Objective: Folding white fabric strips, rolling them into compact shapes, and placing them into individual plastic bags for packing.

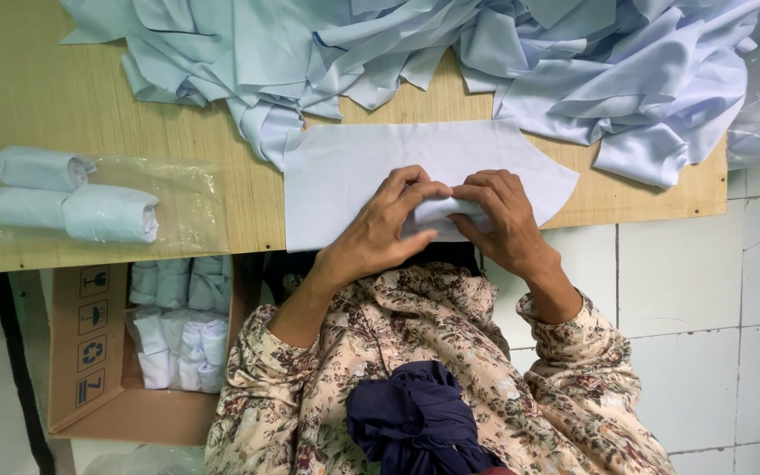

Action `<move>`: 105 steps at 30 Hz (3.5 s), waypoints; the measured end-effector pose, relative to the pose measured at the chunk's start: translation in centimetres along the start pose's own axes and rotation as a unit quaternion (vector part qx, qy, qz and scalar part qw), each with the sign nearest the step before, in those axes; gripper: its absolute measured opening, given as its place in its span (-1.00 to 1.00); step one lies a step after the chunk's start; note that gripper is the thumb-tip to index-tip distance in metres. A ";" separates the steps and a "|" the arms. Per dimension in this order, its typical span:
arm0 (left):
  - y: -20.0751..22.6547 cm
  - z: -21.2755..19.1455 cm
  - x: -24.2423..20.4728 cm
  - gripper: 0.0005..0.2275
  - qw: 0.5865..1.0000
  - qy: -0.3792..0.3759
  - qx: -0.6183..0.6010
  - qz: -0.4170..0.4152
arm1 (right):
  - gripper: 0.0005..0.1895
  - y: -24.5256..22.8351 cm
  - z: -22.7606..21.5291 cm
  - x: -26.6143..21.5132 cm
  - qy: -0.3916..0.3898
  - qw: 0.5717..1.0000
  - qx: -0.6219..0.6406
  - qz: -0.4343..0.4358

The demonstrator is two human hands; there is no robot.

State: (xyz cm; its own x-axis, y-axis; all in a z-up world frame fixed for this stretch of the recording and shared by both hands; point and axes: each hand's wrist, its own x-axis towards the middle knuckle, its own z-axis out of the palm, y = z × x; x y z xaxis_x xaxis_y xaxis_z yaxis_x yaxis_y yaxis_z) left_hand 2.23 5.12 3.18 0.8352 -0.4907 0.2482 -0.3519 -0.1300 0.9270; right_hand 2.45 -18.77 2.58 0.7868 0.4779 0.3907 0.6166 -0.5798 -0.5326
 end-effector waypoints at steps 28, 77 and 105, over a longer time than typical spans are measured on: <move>-2.0 -7.1 -13.9 -0.48 0.902 0.158 -0.376 -0.141 | -0.68 -11.0 6.8 8.2 -0.093 0.945 0.290 -0.117; -5.1 -11.1 -14.8 -0.92 0.763 0.493 0.399 -0.125 | -0.51 -12.3 14.0 10.7 -0.053 0.867 0.426 0.253; 1.8 -7.8 -13.4 -0.96 0.801 0.479 0.357 0.013 | -0.64 -13.7 18.9 11.0 0.109 0.984 0.123 -0.075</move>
State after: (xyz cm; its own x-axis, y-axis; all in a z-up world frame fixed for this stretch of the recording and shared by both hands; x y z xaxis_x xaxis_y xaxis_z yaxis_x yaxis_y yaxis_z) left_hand -6.26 18.18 3.68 0.6442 0.3422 0.6841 -0.2402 -0.7586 0.6057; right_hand 2.13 6.86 -0.02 0.6913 0.3781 0.6158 0.7218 -0.3238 -0.6117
